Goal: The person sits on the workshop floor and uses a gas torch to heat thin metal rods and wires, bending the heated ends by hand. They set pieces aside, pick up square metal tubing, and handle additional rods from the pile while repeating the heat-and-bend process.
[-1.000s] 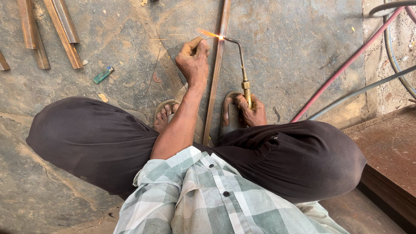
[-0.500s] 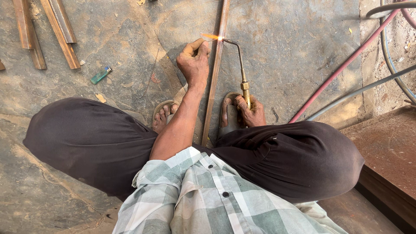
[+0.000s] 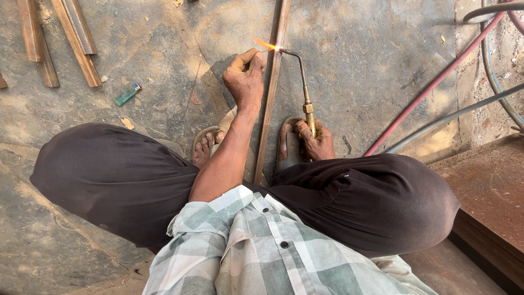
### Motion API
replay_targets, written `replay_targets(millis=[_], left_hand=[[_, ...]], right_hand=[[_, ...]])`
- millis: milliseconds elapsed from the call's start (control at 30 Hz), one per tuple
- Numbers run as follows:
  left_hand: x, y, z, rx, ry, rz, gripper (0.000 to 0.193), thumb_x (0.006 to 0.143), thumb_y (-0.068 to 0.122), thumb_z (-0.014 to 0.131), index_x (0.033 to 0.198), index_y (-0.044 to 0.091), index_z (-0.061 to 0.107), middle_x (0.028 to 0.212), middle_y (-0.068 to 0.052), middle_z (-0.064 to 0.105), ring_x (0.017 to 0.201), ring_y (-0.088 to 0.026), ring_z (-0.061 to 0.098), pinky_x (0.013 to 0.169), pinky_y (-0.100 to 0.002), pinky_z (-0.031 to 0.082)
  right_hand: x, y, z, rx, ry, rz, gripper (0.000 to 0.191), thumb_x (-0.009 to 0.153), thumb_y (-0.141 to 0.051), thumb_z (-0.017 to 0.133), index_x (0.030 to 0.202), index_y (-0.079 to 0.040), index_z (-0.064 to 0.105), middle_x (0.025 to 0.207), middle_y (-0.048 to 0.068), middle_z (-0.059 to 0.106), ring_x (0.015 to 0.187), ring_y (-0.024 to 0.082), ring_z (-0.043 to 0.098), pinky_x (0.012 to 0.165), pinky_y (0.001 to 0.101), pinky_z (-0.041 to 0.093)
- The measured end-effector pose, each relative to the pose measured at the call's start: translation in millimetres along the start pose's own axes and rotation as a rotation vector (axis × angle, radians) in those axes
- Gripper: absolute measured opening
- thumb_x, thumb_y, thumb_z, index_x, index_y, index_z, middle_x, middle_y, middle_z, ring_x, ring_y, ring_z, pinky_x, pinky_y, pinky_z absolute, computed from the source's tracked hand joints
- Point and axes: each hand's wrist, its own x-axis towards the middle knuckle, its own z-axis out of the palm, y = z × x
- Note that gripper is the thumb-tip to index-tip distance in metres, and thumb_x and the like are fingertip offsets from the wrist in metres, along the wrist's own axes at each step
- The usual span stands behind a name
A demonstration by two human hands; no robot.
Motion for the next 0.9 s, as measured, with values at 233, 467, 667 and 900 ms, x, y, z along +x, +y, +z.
replay_targets(millis=[233,467,667,900], left_hand=[[-0.3,0.7,-0.3,0.010,-0.017,0.011,0.018,0.092,0.007,0.074,0.107,-0.003,0.075,0.086,-0.010,0.078,0.076,-0.011,0.074,0.068,-0.024,0.063],[-0.1,-2.2,1.0,-0.038,-0.022,-0.026,0.020,0.092,0.007,0.076,0.109,-0.004,0.075,0.086,-0.011,0.078,0.075,-0.011,0.073,0.068,-0.024,0.061],[1.7,-6.3,-0.9,-0.010,-0.029,-0.031,0.020,0.090,0.008,0.076,0.107,-0.003,0.076,0.087,-0.009,0.078,0.076,-0.010,0.074,0.068,-0.024,0.062],[2.0,-6.6,-1.0,0.011,-0.023,-0.020,0.020,0.090,0.009,0.077,0.107,-0.003,0.076,0.086,-0.009,0.078,0.076,-0.011,0.074,0.069,-0.024,0.063]], right_hand=[[-0.5,-3.1,0.1,-0.020,0.017,-0.030,0.042,0.095,-0.047,0.071,0.095,-0.005,0.067,0.069,-0.001,0.058,0.057,0.007,0.051,0.047,0.0277,0.041],[0.0,0.6,0.0,-0.027,0.021,-0.033,0.042,0.095,-0.047,0.071,0.097,-0.005,0.068,0.071,-0.001,0.059,0.059,0.007,0.052,0.050,0.0277,0.042],[3.3,3.4,0.5,-0.040,0.012,-0.032,0.043,0.094,-0.047,0.071,0.101,-0.005,0.069,0.072,-0.001,0.061,0.061,0.007,0.053,0.051,0.0277,0.042],[4.2,4.7,0.0,-0.066,0.013,-0.033,0.044,0.094,-0.049,0.070,0.097,-0.005,0.068,0.071,-0.001,0.061,0.060,0.008,0.053,0.050,0.0282,0.042]])
